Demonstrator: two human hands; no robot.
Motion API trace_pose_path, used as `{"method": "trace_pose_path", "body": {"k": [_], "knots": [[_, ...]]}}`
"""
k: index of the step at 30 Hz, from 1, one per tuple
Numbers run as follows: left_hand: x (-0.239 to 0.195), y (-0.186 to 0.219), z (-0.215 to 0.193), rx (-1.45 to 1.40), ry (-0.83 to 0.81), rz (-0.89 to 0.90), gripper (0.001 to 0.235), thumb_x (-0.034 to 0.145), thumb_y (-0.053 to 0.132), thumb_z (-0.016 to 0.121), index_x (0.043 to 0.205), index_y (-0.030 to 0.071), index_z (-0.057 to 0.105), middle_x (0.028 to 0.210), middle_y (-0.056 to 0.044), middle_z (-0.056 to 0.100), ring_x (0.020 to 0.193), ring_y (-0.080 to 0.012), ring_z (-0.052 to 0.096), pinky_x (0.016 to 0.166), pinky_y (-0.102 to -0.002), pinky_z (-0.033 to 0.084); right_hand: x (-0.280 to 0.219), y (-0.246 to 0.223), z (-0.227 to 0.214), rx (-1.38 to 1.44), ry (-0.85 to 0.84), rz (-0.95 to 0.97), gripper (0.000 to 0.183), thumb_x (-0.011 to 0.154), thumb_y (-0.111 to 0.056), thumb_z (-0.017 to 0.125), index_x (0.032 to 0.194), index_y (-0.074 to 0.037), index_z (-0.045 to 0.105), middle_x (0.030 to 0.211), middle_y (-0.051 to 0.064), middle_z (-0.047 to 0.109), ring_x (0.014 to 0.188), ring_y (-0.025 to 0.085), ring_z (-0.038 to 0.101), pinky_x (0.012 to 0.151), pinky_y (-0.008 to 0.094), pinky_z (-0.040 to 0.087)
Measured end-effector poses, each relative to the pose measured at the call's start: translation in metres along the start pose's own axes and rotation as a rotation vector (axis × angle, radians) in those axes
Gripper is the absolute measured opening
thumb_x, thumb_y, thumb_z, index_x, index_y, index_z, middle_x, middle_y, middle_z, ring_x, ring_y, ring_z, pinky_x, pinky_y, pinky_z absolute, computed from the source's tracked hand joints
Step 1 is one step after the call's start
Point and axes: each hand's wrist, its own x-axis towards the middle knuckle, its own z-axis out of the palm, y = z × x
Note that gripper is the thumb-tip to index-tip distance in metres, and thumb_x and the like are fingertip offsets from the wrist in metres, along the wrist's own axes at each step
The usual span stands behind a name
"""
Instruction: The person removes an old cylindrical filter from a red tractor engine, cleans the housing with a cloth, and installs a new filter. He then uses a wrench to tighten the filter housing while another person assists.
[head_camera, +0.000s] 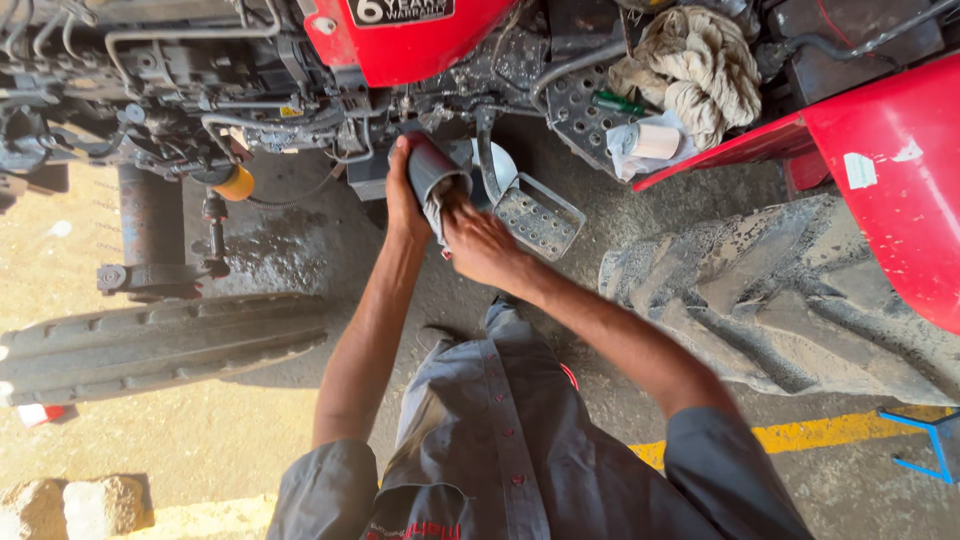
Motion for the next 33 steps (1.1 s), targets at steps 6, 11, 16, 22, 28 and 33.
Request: {"method": "trace_pose_path", "body": {"k": [6,11,16,22,28,33], "knots": [[0.011,-0.014,0.005,0.417,0.233,0.298,0.093,0.080,0.045,0.085,0.144,0.001,0.034,0.122,-0.017,0.060,0.105,-0.0231,0.063,0.089,-0.036,0.055,0.005,0.005,-0.001,-0.190,-0.191,0.091,0.032,0.085,-0.012,0.073,0.112,0.005,0.068,0.114,0.021,0.068,0.124,0.031,0.056,0.080,0.050,0.057],[0.010,-0.010,-0.001,0.416,0.305,0.282,0.098,0.076,0.047,0.084,0.145,-0.001,0.034,0.121,-0.019,0.060,0.103,-0.0255,0.064,0.086,-0.038,0.057,0.002,0.001,0.011,0.006,-0.089,-0.021,0.039,0.086,-0.004,0.067,0.123,0.008,0.063,0.118,0.026,0.067,0.117,0.031,0.063,0.092,0.040,0.060],[0.009,0.023,-0.010,0.320,0.265,0.306,0.078,0.079,0.051,0.080,0.127,-0.004,0.053,0.103,-0.020,0.064,0.085,-0.0320,0.068,0.072,-0.045,0.060,-0.028,0.005,-0.037,0.915,-0.235,0.067,0.031,0.102,-0.008,0.060,0.132,0.000,0.059,0.119,0.018,0.070,0.109,0.029,0.070,0.095,0.042,0.058],[-0.009,0.058,-0.003,-0.116,-0.047,0.146,0.061,0.088,0.052,0.073,0.124,0.005,0.058,0.106,-0.013,0.066,0.095,-0.0288,0.070,0.082,-0.045,0.063,-0.061,0.025,-0.090,1.338,-0.373,0.148,0.043,0.095,-0.011,0.064,0.137,-0.009,0.056,0.131,0.013,0.068,0.116,0.022,0.068,0.100,0.036,0.055],[-0.028,0.062,0.024,-0.162,-0.068,0.132,0.057,0.089,0.050,0.070,0.123,0.006,0.059,0.108,-0.013,0.067,0.097,-0.0281,0.071,0.085,-0.045,0.063,-0.075,0.047,-0.103,0.512,-0.010,0.145,0.028,0.090,-0.008,0.069,0.118,-0.003,0.070,0.120,0.016,0.071,0.112,0.030,0.068,0.098,0.041,0.055],[-0.040,0.041,0.046,-0.182,-0.062,0.115,0.062,0.088,0.053,0.071,0.125,0.004,0.059,0.110,-0.014,0.067,0.097,-0.0282,0.070,0.087,-0.044,0.062,-0.081,0.034,-0.127,0.914,0.220,0.138,0.028,0.097,-0.006,0.063,0.125,-0.004,0.065,0.115,0.014,0.073,0.107,0.028,0.073,0.095,0.037,0.060]]}}
